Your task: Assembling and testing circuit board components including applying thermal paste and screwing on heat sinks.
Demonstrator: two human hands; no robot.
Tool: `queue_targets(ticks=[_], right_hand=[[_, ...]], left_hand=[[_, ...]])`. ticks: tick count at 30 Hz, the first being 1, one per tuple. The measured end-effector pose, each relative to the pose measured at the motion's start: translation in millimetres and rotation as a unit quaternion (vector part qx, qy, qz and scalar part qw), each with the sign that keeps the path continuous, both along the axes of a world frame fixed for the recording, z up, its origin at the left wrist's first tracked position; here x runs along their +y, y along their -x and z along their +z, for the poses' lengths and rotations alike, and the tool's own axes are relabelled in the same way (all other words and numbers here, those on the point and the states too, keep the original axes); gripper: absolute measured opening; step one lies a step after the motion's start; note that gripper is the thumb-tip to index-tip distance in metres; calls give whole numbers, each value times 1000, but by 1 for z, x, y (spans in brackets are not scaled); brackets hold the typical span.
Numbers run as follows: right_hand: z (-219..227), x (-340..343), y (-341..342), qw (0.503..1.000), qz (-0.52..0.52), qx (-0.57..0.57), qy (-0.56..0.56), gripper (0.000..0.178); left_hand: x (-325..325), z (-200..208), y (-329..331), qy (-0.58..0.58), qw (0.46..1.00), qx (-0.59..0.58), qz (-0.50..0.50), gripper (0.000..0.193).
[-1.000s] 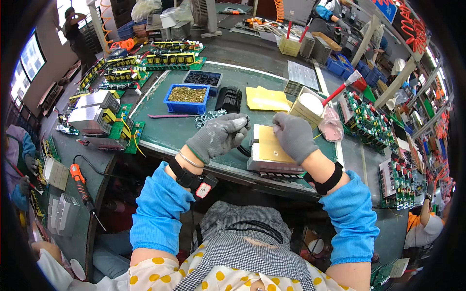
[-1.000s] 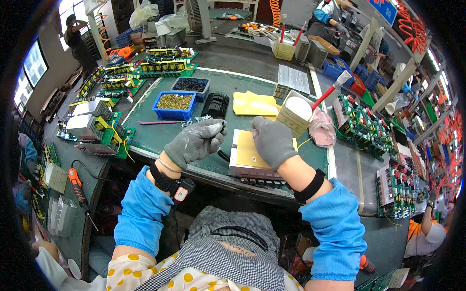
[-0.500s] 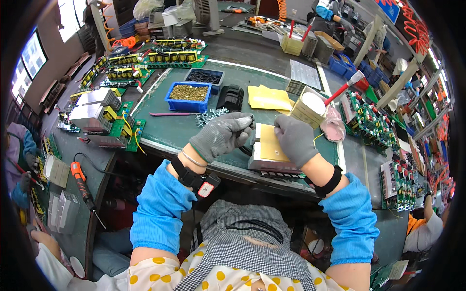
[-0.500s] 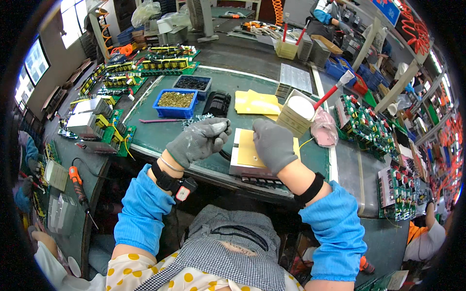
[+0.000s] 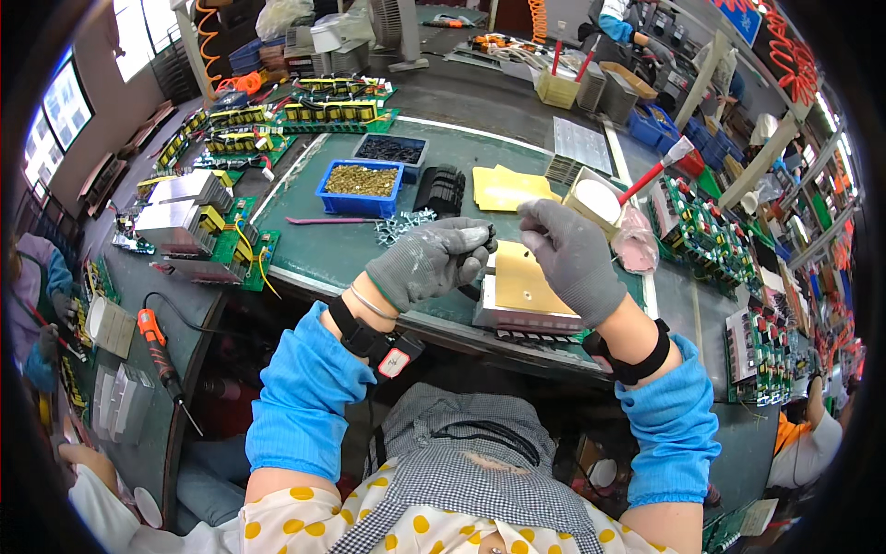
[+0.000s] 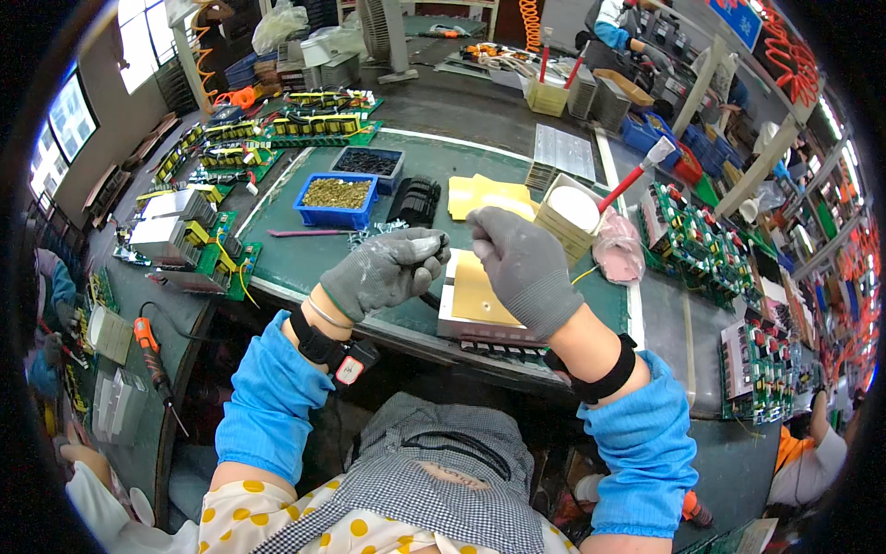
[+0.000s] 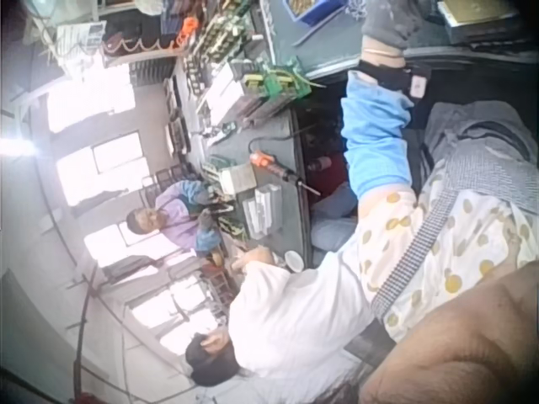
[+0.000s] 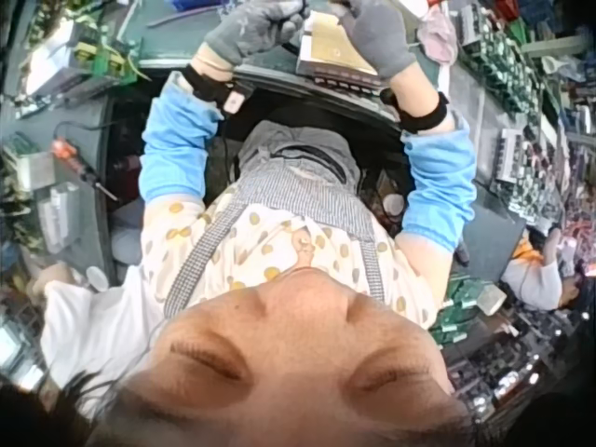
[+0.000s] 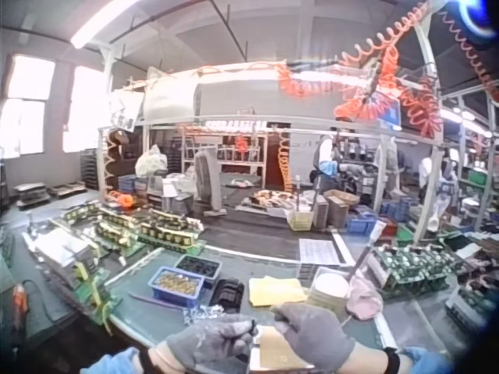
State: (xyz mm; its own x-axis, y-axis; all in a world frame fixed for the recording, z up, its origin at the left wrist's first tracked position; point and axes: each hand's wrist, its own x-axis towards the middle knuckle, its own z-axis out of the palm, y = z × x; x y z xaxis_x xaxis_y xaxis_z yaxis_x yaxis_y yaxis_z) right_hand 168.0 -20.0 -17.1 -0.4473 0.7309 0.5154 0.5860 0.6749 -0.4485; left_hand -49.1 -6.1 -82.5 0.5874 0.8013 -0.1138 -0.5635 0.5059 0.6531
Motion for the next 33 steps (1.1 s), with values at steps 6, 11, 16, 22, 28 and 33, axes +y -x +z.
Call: queue_targets(ticks=[6, 11, 16, 22, 28, 33], right_hand=[[-7, 0, 6, 993, 69, 31, -91, 28], [-13, 2, 2, 992, 80, 9, -101, 31], [-7, 1, -3, 995, 101, 20, -7, 32], [-5, 2, -16, 994, 103, 27, 21, 29], [-1, 0, -19, 993, 101, -35, -52, 27], [0, -1, -25, 989, 111, -60, -73, 31]], left_hand=[[-5, 13, -9, -12, 1000, 17, -5, 18], [-6, 11, -10, -21, 999, 17, -34, 18], [-2, 11, -9, -53, 993, 58, -92, 18], [-4, 15, -20, -26, 995, 52, -76, 18], [-2, 9, -27, -16, 997, 11, -80, 17], [-7, 17, -29, -3, 997, 37, -74, 16]])
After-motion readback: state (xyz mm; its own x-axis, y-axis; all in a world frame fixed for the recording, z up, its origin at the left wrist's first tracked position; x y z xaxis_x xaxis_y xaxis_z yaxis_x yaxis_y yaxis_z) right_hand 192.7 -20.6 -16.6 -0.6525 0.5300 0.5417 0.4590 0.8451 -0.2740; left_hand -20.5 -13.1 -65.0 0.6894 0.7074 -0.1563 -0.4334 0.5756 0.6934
